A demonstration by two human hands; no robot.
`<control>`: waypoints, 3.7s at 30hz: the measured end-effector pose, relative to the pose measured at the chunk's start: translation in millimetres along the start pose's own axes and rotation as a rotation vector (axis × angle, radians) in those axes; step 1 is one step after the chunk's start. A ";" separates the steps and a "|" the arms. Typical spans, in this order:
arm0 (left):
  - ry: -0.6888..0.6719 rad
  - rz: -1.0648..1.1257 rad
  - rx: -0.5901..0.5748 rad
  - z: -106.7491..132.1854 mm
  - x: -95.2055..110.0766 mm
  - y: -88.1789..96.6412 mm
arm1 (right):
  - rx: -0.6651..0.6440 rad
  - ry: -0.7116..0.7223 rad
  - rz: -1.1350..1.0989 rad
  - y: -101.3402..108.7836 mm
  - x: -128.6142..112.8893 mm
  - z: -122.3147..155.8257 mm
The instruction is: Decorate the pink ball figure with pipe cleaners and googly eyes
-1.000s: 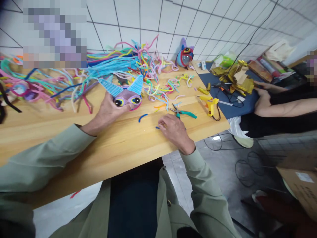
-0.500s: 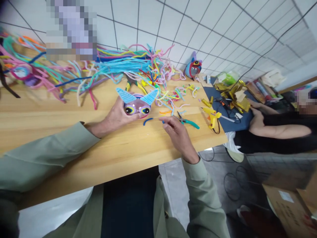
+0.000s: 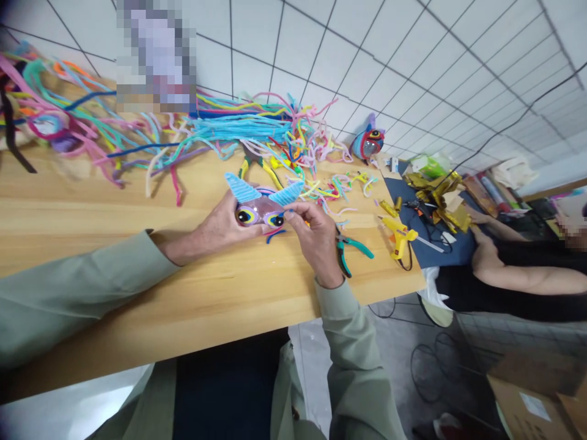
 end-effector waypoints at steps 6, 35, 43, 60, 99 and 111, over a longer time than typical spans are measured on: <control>-0.043 -0.080 0.015 1.2 3.2 1.1 | -0.086 0.121 0.128 0.5 -6.4 -3.9; -0.063 -0.127 -0.017 -4.5 3.2 -1.7 | -0.236 0.275 0.326 2.2 -11.4 -6.8; -0.050 -0.065 0.005 -3.5 11.5 -2.0 | -0.005 0.294 0.348 1.4 -18.2 -1.7; -0.037 -0.151 0.067 1.8 3.5 -4.0 | 0.015 0.316 0.345 -14.7 -11.8 13.6; -0.011 -0.058 0.065 2.8 4.5 -3.3 | 0.031 0.356 0.302 -14.9 -7.6 15.8; 0.007 -0.020 0.055 2.7 4.0 -4.5 | 0.073 0.297 0.306 -16.9 -6.8 13.3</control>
Point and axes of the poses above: each hand's wrist, its own z-axis away from the middle knuckle, its own y-axis out of the back of the hand, x = y × z, the point moved 1 cm from there along -z, towards the middle knuckle, and after that the axes turned 10 degrees about y, right-handed, at the moved point
